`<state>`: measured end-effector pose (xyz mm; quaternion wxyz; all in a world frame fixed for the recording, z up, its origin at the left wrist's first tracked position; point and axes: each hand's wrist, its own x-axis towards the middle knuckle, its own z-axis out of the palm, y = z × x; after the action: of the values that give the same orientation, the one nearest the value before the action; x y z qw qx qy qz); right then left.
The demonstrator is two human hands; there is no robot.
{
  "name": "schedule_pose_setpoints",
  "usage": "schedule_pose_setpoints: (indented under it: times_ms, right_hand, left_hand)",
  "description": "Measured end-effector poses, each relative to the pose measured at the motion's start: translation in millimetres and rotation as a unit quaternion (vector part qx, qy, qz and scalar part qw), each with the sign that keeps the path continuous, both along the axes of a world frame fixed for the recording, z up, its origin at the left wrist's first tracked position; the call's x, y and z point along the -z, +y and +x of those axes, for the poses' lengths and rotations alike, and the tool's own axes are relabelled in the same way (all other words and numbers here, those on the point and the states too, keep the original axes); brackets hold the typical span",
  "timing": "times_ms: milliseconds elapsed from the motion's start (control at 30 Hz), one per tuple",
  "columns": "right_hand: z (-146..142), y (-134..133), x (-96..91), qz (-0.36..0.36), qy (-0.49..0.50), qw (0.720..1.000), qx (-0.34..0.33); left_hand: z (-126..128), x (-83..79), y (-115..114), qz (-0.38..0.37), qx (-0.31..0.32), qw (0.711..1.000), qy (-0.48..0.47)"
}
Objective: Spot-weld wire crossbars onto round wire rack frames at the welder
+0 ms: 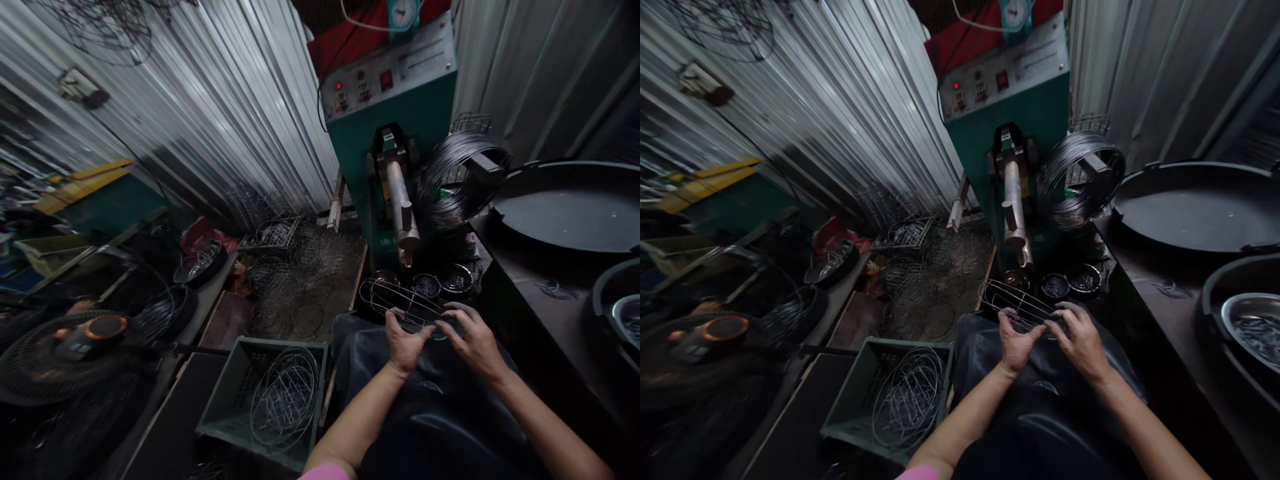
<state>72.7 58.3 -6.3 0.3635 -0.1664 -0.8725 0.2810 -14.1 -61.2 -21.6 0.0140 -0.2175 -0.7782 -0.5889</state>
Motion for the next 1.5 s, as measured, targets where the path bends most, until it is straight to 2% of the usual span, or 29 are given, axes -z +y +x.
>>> schedule_pose_setpoints:
  times_ms: [167,533,867,1167,1367,1500]
  right_hand:
    - [-3,-9,-5.2,-0.029,-0.010,0.999,-0.019]
    - [-6,-15,-10.5,-0.041,-0.008,0.999,0.005]
    - [-7,-18,-13.4,-0.075,-0.010,0.997,-0.008]
    - [-9,-17,-19.7,-0.074,0.012,0.997,-0.031]
    - [-8,-17,-15.1,-0.070,0.025,0.997,-0.033]
    - [-5,-17,-10.8,-0.068,0.035,0.996,-0.035]
  left_hand:
    - [-5,-2.6,-6,-0.003,0.006,1.000,-0.002]
    - [-4,-5.1,-10,-0.022,0.012,1.000,0.000]
    - [-5,-8.8,-15,-0.008,0.019,1.000,0.003]
    - [-10,-12.1,-22,0.023,0.012,1.000,-0.013]
    - [-14,-10.1,-23,0.046,-0.001,0.999,-0.006]
    - [-21,-12.5,-23,0.096,-0.004,0.994,-0.048]
